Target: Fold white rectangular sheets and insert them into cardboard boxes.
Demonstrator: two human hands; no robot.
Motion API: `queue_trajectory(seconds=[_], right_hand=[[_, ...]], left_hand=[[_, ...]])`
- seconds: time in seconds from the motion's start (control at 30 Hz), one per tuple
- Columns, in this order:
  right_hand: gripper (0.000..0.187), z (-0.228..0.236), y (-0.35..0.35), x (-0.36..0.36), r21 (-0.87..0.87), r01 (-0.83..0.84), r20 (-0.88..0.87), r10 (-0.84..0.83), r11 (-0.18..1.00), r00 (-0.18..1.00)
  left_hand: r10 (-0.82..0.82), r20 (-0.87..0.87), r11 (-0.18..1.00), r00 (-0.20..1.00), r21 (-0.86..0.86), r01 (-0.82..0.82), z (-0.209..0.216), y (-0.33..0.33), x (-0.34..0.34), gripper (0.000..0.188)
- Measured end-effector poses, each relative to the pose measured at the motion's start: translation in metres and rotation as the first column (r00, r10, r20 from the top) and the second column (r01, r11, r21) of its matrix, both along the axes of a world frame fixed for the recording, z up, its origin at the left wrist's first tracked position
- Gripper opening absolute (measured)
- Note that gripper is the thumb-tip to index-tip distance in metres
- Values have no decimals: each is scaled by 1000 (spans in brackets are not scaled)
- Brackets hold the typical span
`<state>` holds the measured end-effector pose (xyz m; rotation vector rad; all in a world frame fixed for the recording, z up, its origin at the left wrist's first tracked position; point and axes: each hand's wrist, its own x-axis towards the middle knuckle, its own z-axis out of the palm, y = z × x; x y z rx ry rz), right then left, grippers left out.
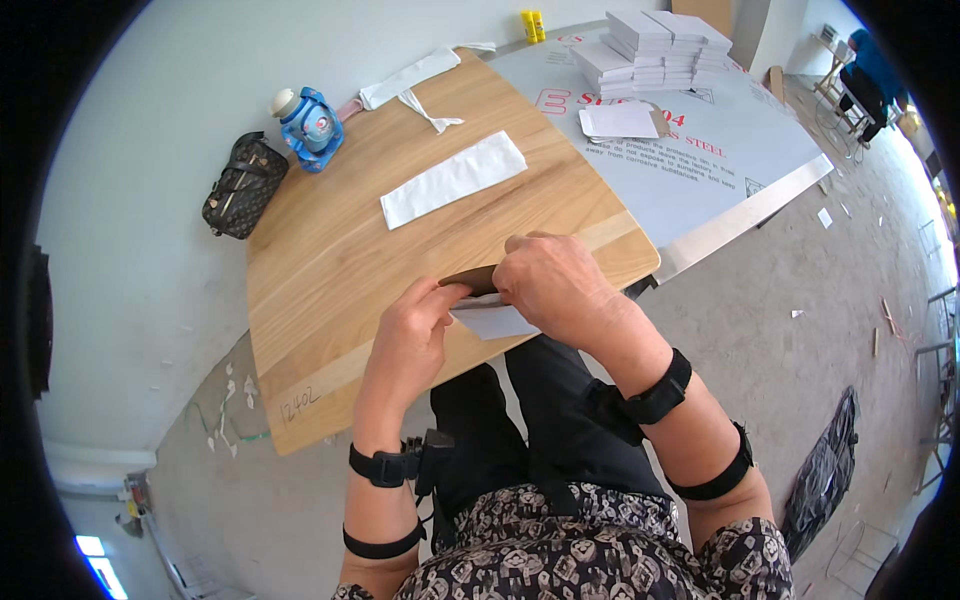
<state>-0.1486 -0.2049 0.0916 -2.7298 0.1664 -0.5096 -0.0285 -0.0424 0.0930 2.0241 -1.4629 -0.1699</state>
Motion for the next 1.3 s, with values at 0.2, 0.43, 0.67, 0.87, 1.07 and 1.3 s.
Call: queue_trajectory(seconds=[0.2, 0.43, 0.67, 0.87, 1.07, 1.3], right_hand=[[12, 1, 2, -1, 148, -2, -51, 9, 989, 999], [12, 0, 1, -5, 224, -26, -37, 35, 974, 999], [9, 3, 3, -5, 171, -37, -65, 49, 985, 997], [7, 4, 3, -3, 53, -36, -114, 41, 998, 993], [7, 4, 4, -5, -18, -5, -138, 3, 1000, 990], [6, 1, 3, -5, -9, -15, -97, 14, 1000, 995]], left_hand=[[55, -11, 989, 998, -140, -56, -20, 14, -3, 44], [135, 201, 971, 970, -224, -88, -21, 12, -17, 44], [130, 138, 961, 982, -260, -91, -9, 2, -5, 19], [-97, 323, 995, 942, 45, 87, 19, -18, 12, 9], [-129, 349, 983, 928, 170, 72, 15, -27, 17, 6], [-68, 393, 987, 917, 158, 5, 4, -29, 16, 7]])
